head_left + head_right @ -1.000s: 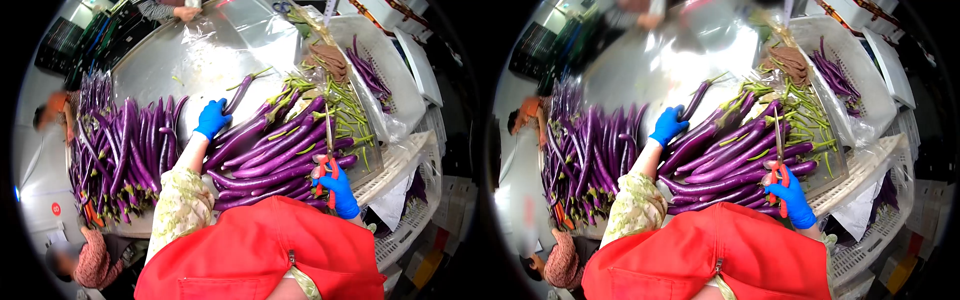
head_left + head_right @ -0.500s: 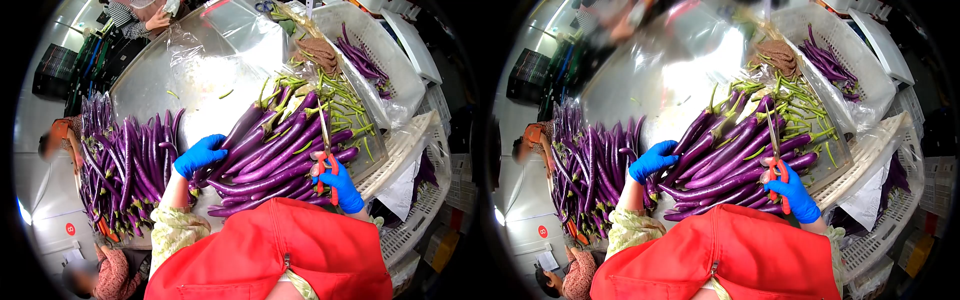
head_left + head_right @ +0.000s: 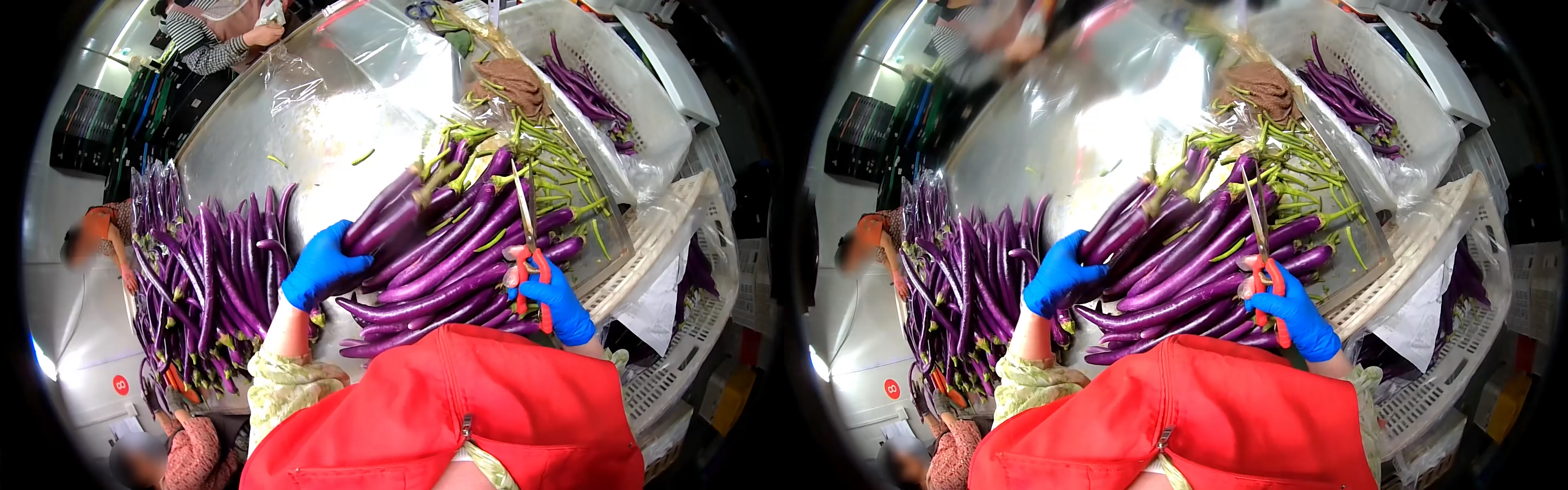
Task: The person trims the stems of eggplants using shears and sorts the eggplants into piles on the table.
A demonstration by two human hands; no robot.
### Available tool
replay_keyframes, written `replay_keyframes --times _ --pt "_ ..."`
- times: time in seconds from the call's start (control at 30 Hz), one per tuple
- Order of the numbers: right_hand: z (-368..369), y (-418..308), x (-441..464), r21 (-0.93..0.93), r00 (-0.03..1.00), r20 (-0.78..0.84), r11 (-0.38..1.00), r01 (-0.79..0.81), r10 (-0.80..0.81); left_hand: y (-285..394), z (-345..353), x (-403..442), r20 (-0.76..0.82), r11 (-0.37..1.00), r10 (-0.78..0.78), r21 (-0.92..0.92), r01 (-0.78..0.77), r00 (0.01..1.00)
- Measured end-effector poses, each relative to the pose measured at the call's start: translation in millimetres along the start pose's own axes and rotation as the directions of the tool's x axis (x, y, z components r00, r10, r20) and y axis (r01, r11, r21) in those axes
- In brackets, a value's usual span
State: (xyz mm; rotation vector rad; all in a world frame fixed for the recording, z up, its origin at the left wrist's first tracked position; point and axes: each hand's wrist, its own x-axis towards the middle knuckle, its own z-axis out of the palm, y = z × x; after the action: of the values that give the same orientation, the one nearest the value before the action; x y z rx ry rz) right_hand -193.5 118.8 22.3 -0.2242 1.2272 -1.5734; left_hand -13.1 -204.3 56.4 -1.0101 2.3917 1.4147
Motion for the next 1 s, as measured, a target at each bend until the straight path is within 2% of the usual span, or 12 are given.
replay_keyframes --times 0.07,0.1,0.2,0.3,0.37,0.43,0.47,0.5,0.6,0.73,0.87,1.0 --pt "0.6 -2.2 -0.1 0.004 1.0 0.009 1.0 -0.019 0.019 -3.7 -6.4 13.9 -0.006 0.997 0.055 -0.054 -0.055 0.998" --pt "0.2 -3.9 0.0 0.003 1.0 0.014 1.0 -0.025 0.025 -3.5 -5.9 22.9 0.009 0.994 0.109 0.01 -0.109 0.994" --pt "-5.5 6.6 3.3 0.042 1.0 0.02 0.999 0.014 -0.015 -7.6 -7.3 38.8 0.122 0.997 0.061 0.047 -0.067 0.991" --pt "-9.0 15.9 8.5 0.05 1.0 0.003 0.998 0.022 -0.022 -30.6 -0.3 66.0 0.059 0.98 0.112 0.161 -0.12 0.992" --pt "-12.4 10.7 9.6 0.117 0.995 0.1 0.993 -0.024 0.012 -26.9 1.5 69.0 0.081 0.985 0.158 0.053 -0.162 0.984" --pt "-8.5 2.7 7.2 0.058 0.996 0.089 0.998 -0.015 0.01 -40.9 3.3 78.4 0.152 0.965 0.257 -0.088 -0.246 0.954" --pt "-13.1 10.2 9.2 0.081 0.994 0.112 0.997 -0.012 0.003 -16.9 1.3 68.5 0.213 0.964 0.204 -0.216 -0.157 0.956" --pt "-15.0 12.5 10.1 0.094 0.993 0.117 0.995 0.018 -0.029 -5.9 -1.3 61.8 0.232 0.974 0.097 -0.221 -0.044 0.968" --pt "-11.6 14.8 7.8 0.096 0.986 0.146 0.993 0.063 -0.077 -35.5 -9.9 80.5 0.243 0.998 0.011 -0.058 0.003 0.97" --pt "-11.8 16.4 5.7 0.095 0.987 0.137 0.993 0.069 -0.082 -43.0 -7.0 78.4 0.173 0.997 0.069 -0.049 -0.061 0.983" --pt "-13.8 24.0 13.9 0.132 0.983 0.142 0.987 0.094 -0.112 -46.4 3.3 70.4 0.162 0.985 0.09 -0.161 -0.064 0.983" --pt "-9.7 15.3 3.5 0.066 0.981 0.176 0.996 0.066 -0.077 -38.1 5.6 51.7 -0.136 0.977 0.201 -0.047 -0.209 0.97"
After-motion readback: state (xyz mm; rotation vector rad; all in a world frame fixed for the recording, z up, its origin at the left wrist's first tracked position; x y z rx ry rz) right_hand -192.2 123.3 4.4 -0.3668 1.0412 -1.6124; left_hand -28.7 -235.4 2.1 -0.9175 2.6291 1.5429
